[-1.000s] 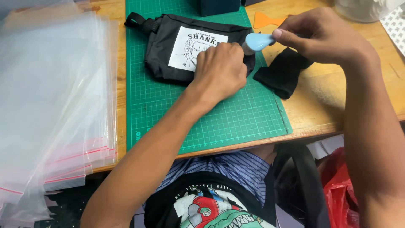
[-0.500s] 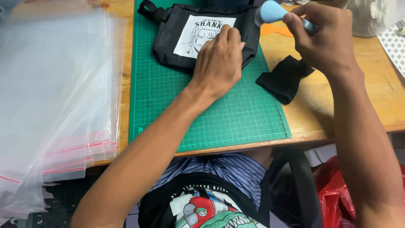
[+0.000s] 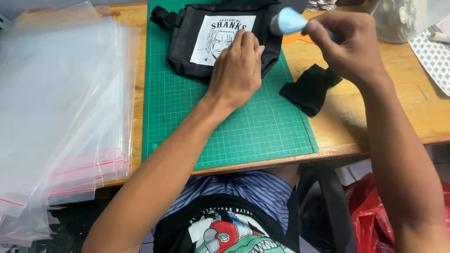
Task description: The person cleans a black shoulder bag with a blue brush, scrubbing the front, sides, and back surfaces. They then wipe the bag with a black cloth and place it into a clear plastic bag.
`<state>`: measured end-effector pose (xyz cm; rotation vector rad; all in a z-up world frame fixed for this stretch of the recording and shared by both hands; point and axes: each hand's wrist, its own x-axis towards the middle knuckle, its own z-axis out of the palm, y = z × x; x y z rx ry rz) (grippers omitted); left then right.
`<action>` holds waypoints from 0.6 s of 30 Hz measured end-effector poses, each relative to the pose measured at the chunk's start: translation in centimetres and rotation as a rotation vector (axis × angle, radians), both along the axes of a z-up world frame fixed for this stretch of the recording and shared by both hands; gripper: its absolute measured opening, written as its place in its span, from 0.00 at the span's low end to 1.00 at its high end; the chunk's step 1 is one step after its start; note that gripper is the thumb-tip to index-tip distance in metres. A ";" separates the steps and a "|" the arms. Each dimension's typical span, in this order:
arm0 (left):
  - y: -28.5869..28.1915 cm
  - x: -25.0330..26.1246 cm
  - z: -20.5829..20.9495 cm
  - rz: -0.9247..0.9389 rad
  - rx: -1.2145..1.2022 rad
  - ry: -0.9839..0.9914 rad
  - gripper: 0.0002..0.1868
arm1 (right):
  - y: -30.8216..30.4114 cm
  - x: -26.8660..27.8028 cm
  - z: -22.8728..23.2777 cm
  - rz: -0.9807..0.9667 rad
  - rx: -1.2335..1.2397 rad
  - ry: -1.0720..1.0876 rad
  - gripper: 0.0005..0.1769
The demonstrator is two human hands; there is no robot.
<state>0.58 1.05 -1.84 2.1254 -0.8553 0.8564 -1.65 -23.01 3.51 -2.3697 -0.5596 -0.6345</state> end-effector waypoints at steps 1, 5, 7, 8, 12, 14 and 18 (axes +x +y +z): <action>0.0 0.0 0.2 -0.019 -0.043 0.025 0.06 | 0.4 -0.8 0.9 0.110 0.077 0.176 0.14; 0.5 0.0 0.5 -0.077 -0.166 0.030 0.08 | 1.0 -1.3 1.3 0.114 0.042 0.288 0.13; 0.7 0.3 0.2 -0.190 -0.187 0.043 0.10 | 0.6 -0.8 0.7 0.021 -0.055 0.101 0.10; 0.7 0.5 0.1 -0.190 -0.186 0.041 0.10 | 0.2 -0.2 0.2 0.022 -0.054 0.099 0.10; 0.8 1.0 -0.3 -0.227 -0.209 0.058 0.10 | 0.3 -0.2 -0.1 0.029 -0.040 -0.073 0.09; 0.9 1.2 -0.1 -0.237 -0.226 0.052 0.10 | 0.9 -0.7 0.7 0.092 0.033 0.037 0.12; 1.0 1.4 -0.9 -0.245 -0.230 0.067 0.11 | 1.2 -0.4 0.3 0.023 -0.098 0.077 0.11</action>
